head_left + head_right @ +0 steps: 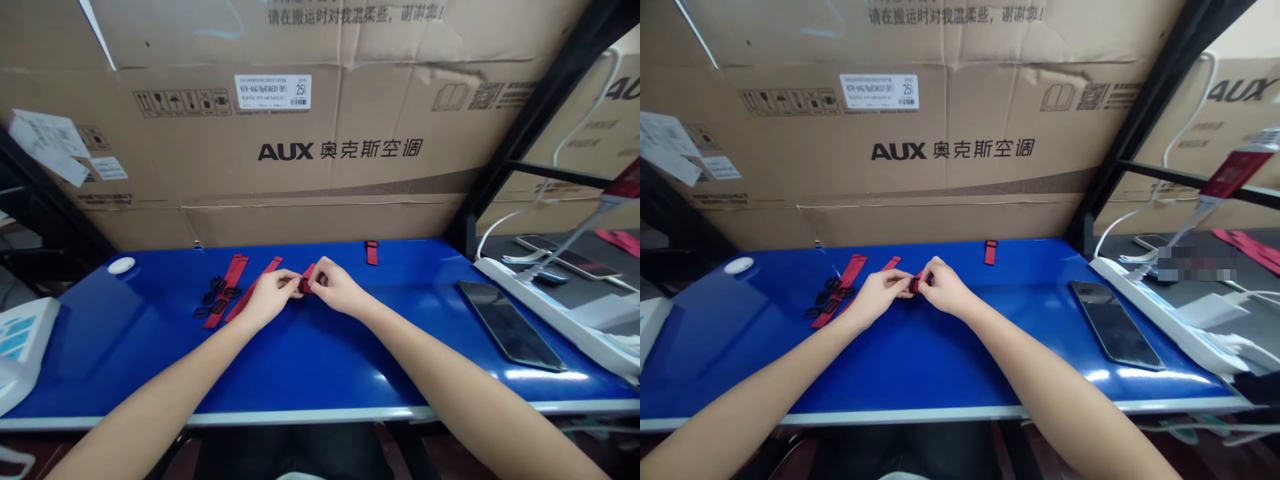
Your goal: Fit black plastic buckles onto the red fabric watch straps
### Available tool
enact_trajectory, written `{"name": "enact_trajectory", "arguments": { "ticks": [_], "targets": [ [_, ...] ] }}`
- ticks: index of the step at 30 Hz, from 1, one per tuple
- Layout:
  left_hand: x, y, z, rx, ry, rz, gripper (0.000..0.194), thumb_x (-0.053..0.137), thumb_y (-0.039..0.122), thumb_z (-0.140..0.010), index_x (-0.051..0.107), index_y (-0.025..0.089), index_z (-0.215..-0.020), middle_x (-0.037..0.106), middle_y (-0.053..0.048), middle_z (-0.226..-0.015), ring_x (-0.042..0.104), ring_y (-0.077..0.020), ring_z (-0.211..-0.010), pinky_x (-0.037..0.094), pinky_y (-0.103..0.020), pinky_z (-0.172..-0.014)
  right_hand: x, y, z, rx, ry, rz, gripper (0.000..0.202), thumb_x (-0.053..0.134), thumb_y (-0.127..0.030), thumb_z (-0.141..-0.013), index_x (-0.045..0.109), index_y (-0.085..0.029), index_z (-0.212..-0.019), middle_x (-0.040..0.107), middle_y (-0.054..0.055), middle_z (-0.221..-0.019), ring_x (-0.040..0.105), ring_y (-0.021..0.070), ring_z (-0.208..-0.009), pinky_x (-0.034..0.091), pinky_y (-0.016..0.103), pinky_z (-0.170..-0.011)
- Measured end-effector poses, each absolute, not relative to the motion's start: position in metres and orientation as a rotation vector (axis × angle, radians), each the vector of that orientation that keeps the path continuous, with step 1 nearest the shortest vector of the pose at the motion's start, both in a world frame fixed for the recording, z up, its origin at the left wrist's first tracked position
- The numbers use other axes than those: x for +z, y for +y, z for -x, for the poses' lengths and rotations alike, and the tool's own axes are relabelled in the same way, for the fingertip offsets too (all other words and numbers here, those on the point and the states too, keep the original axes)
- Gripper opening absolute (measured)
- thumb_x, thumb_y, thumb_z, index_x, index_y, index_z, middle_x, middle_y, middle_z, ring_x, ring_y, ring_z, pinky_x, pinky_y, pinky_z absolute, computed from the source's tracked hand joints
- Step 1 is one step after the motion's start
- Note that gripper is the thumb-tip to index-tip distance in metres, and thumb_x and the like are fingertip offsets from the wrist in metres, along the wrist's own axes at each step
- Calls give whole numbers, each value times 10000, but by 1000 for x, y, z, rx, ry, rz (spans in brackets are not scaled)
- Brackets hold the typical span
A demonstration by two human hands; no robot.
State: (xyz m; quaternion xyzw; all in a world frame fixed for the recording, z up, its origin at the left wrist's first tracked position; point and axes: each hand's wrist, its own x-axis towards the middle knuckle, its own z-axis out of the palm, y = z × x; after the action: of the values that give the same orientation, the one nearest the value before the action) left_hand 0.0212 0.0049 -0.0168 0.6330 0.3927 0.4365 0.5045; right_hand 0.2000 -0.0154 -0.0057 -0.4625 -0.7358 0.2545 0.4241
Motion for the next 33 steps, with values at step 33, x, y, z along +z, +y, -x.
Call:
{"name": "enact_trajectory", "arguments": {
  "ticks": [33],
  "targets": [
    [5,10,-9,1201,863,-1284,303,736,376,-776,524,184,-873,650,-82,-1130,712,-209,-820,584,-463,-775,4,-8,-215,1290,-1573,1027,281,739,-254,-680,690,-154,-938,730,71,-826,663,165,-727,509,275,-662]
  ]
}}
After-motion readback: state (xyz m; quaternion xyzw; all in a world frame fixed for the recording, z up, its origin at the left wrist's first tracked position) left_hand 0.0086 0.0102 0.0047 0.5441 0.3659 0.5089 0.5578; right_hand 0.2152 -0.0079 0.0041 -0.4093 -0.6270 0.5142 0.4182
